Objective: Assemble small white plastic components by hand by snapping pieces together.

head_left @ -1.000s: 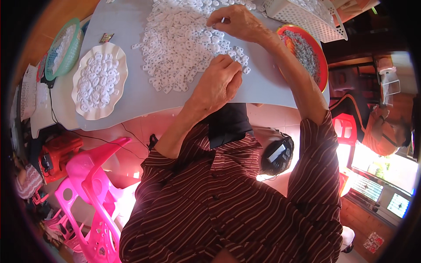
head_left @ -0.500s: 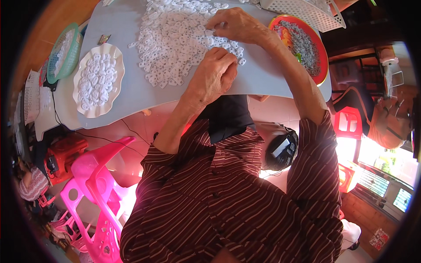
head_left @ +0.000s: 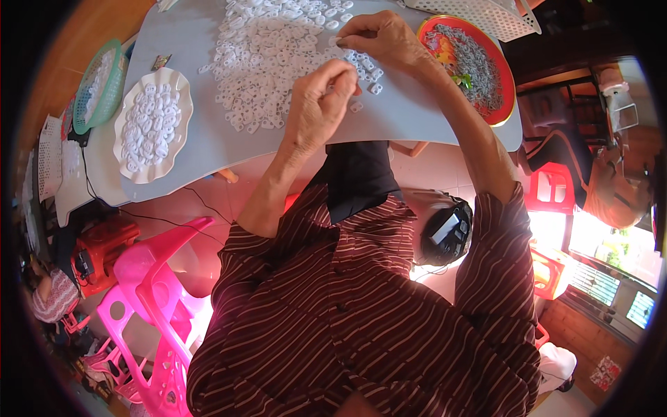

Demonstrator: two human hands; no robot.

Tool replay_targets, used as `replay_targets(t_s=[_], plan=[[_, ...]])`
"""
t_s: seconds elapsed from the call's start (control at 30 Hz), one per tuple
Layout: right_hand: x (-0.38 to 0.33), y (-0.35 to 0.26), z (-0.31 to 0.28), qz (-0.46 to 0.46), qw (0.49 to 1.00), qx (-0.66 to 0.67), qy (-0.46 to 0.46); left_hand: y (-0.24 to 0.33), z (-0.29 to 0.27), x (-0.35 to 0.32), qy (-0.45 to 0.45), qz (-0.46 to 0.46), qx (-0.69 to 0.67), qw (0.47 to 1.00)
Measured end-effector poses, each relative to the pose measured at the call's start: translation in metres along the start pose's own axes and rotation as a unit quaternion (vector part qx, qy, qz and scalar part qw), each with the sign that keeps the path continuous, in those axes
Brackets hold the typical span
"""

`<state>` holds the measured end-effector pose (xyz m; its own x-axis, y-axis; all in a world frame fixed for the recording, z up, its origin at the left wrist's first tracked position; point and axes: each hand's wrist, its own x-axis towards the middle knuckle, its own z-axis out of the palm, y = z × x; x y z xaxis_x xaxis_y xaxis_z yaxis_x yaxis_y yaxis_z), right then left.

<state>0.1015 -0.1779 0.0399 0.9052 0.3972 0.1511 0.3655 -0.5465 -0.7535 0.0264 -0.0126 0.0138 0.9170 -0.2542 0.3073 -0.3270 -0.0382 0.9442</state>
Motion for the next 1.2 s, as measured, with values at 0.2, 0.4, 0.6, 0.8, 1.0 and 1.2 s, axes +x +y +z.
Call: replay_targets(t_s=[0.2, 0.4, 0.6, 0.8, 1.0, 1.2], plan=[[-0.018, -0.012, 0.004, -0.016, 0.994, 0.080, 0.067, -0.008, -0.010, 0.017, 0.059, -0.186, -0.311, 0.930], [-0.034, -0.026, 0.005, -0.189, 0.971, -0.060, 0.131, -0.005, -0.011, 0.020, 0.042, -0.140, -0.291, 0.946], [-0.041, -0.011, 0.012, -0.037, 0.977, 0.141, 0.155, -0.004, -0.008, 0.019, 0.042, -0.062, -0.094, 0.993], [-0.045, -0.014, 0.013, -0.057, 0.981, 0.122, 0.142, 0.007, -0.005, 0.020, 0.004, -0.051, 0.043, 0.998], [-0.054, -0.029, 0.022, 0.012, 0.969, 0.155, 0.189, -0.003, 0.002, 0.014, 0.055, -0.078, -0.124, 0.988], [-0.058, 0.000, -0.020, -0.090, 0.962, -0.109, 0.234, -0.010, 0.002, 0.009, 0.058, -0.059, -0.165, 0.983]])
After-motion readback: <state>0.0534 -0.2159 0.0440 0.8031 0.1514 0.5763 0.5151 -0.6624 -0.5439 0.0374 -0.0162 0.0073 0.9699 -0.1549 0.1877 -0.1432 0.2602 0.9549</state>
